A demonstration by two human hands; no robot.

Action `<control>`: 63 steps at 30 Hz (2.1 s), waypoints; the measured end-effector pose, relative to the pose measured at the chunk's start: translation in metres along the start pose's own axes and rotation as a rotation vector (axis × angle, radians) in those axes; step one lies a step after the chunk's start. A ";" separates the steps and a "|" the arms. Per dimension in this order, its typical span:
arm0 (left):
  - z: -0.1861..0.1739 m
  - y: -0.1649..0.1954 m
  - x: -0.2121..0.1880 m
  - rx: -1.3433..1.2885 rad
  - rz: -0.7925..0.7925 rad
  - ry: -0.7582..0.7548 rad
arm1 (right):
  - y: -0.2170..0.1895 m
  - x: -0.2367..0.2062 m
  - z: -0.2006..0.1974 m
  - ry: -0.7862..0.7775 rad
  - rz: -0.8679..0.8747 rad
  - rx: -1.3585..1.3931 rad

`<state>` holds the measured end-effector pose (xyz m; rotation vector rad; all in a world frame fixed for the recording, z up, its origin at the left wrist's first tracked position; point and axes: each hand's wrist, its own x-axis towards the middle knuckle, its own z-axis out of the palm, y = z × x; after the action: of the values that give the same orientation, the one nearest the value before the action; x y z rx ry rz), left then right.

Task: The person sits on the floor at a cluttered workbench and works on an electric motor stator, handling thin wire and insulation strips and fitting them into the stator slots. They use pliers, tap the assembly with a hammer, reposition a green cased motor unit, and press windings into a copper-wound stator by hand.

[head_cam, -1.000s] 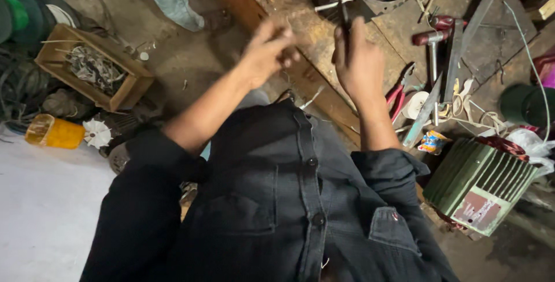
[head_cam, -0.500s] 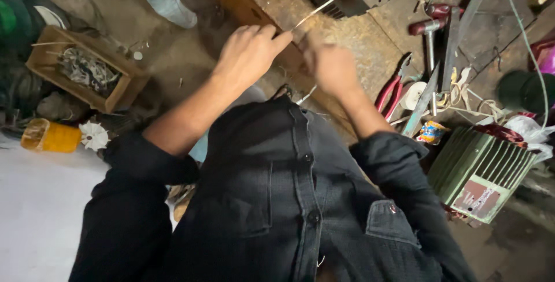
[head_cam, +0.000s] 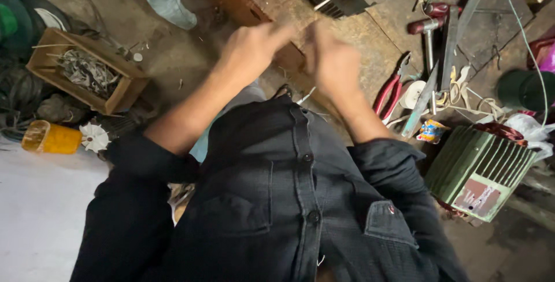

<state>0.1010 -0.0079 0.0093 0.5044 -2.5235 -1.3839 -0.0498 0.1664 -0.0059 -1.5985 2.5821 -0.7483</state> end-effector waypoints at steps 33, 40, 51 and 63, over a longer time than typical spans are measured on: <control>0.001 -0.002 -0.002 0.849 0.365 0.007 | -0.007 0.002 0.032 -0.030 0.149 -0.061; 0.014 -0.010 -0.006 0.891 0.404 0.092 | 0.000 -0.005 0.036 -0.153 0.113 0.018; 0.014 -0.001 0.004 -0.150 -0.205 -0.009 | -0.002 0.011 -0.017 0.011 0.270 0.207; 0.009 0.005 -0.008 0.837 0.251 0.033 | -0.008 -0.003 0.029 -0.199 0.069 0.120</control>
<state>0.1041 0.0044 0.0090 0.3050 -2.9185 -0.1854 -0.0343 0.1547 -0.0292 -1.4616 2.3914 -0.6870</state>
